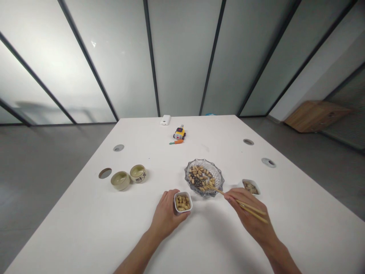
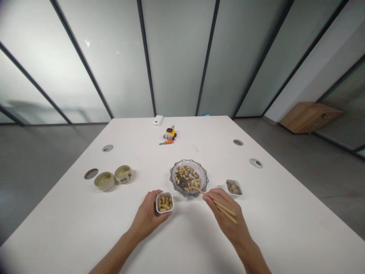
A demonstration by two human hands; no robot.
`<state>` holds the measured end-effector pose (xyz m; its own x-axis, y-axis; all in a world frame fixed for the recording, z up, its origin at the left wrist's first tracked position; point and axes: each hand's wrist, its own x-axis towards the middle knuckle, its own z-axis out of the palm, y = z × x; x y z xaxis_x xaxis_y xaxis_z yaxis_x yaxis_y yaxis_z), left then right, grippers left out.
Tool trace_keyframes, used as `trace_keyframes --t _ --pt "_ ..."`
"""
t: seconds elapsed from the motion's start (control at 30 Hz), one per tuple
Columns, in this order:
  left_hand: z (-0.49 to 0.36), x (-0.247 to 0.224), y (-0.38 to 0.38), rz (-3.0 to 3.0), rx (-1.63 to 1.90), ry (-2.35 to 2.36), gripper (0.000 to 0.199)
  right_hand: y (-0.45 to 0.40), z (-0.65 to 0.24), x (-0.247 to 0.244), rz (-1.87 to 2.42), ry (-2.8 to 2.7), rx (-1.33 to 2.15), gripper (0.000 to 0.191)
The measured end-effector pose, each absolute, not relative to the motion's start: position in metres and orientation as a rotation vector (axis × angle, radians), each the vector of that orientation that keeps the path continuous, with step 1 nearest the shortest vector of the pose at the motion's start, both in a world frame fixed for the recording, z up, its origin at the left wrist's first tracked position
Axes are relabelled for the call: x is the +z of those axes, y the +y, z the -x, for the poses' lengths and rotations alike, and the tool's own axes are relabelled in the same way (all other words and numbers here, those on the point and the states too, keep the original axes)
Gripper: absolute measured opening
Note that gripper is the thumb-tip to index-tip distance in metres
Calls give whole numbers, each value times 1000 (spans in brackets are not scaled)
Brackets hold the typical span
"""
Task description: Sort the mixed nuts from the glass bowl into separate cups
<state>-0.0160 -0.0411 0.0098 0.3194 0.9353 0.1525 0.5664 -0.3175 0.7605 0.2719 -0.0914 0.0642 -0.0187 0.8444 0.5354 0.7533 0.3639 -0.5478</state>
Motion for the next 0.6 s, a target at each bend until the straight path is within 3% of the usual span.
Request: trace_keyframes --t 0.23,0.4,0.6 --pt "16 14 -42 -1988 792 1332 49 -99 -263 81 1391 -1661 37 16" --pt "15 14 -42 -1992 801 1337 50 -113 -247 106 1348 -1693 175 27" --pt "16 12 -42 -1983 793 1324 50 -107 -256 92 1349 -1735 -64 7"
